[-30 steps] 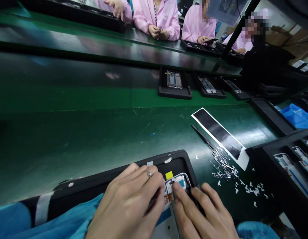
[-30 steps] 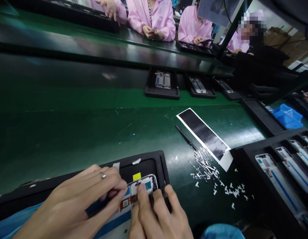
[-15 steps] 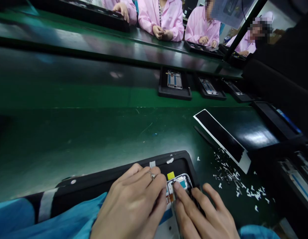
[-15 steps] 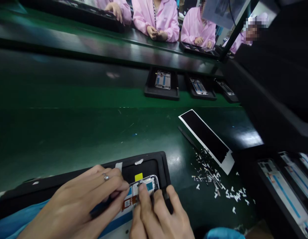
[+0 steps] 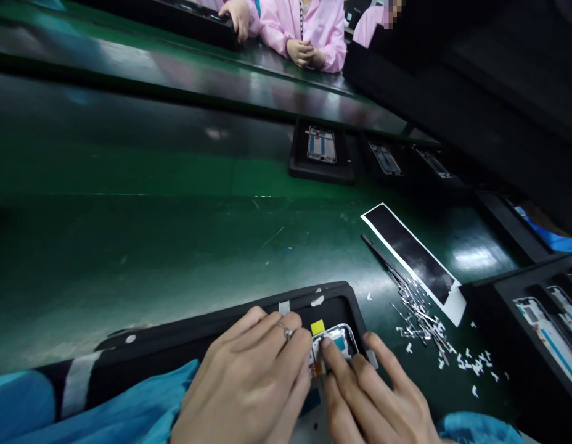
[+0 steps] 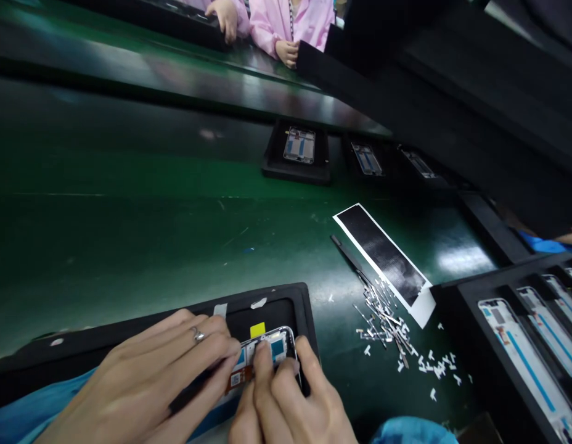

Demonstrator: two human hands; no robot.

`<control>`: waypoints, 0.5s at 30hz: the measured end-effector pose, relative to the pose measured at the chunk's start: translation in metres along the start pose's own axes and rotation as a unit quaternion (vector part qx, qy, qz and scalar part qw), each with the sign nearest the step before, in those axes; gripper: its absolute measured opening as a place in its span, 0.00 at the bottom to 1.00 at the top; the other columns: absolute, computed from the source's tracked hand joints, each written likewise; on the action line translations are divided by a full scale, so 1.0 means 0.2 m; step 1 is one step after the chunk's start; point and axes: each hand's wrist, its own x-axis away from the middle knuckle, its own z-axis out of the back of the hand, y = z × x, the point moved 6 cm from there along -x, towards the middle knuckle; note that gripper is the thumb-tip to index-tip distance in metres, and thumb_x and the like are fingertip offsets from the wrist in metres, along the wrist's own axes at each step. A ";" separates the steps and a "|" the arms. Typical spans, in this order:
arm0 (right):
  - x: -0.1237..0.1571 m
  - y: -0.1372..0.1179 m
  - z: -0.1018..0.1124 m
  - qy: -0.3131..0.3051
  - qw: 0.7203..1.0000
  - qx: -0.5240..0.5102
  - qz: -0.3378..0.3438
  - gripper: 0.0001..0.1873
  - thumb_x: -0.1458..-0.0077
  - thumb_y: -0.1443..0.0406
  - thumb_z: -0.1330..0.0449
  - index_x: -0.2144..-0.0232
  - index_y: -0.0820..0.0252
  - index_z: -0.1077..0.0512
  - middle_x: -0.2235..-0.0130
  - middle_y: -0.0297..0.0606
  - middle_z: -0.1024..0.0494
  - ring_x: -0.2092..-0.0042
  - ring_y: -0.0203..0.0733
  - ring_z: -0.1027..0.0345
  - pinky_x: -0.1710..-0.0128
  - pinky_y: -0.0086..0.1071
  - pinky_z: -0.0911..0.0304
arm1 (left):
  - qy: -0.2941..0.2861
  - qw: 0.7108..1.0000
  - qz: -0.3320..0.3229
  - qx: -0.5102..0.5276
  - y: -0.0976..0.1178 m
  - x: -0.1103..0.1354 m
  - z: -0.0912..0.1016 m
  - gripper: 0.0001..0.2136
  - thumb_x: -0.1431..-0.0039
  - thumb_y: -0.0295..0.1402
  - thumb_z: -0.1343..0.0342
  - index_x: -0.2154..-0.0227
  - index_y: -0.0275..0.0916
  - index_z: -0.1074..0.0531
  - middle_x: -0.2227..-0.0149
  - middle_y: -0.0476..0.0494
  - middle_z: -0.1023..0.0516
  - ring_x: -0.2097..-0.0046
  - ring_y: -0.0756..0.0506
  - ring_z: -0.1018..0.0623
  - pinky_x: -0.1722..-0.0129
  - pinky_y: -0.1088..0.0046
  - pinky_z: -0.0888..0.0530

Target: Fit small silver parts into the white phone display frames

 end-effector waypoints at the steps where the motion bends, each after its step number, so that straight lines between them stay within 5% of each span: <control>1: 0.00 0.00 0.00 0.005 1.000 0.001 0.002 0.17 0.47 0.79 0.56 0.78 0.65 0.33 0.71 0.39 0.23 0.75 0.34 0.32 0.62 0.35 0.38 | 0.013 1.000 0.007 -0.005 0.00 -0.01 0.00 0.17 0.44 0.25 0.64 0.79 0.39 0.32 0.76 0.49 0.26 0.73 0.49 0.27 0.71 0.72 0.32; 6: 0.01 0.00 0.00 0.002 1.000 0.000 0.020 0.16 0.46 0.79 0.55 0.77 0.65 0.32 0.71 0.38 0.23 0.73 0.35 0.30 0.59 0.37 0.39 | 0.035 0.999 0.015 -0.035 0.01 -0.02 0.00 0.21 0.42 0.25 0.69 0.82 0.39 0.32 0.78 0.49 0.26 0.75 0.48 0.28 0.71 0.70 0.34; 11: 0.01 0.02 0.01 0.013 1.000 -0.003 0.012 0.16 0.46 0.78 0.55 0.78 0.64 0.33 0.71 0.38 0.23 0.74 0.36 0.31 0.61 0.36 0.39 | 0.026 0.995 -0.058 -0.074 0.03 0.00 0.04 0.21 0.40 0.24 0.70 0.72 0.38 0.29 0.72 0.48 0.24 0.69 0.49 0.26 0.65 0.72 0.33; 15: 0.01 0.02 0.01 0.033 0.999 -0.010 -0.001 0.16 0.46 0.78 0.55 0.80 0.64 0.33 0.71 0.39 0.23 0.75 0.36 0.32 0.63 0.37 0.37 | 0.043 0.991 -0.101 -0.082 0.05 0.01 0.05 0.21 0.41 0.23 0.69 0.74 0.38 0.29 0.74 0.48 0.25 0.71 0.49 0.27 0.65 0.73 0.33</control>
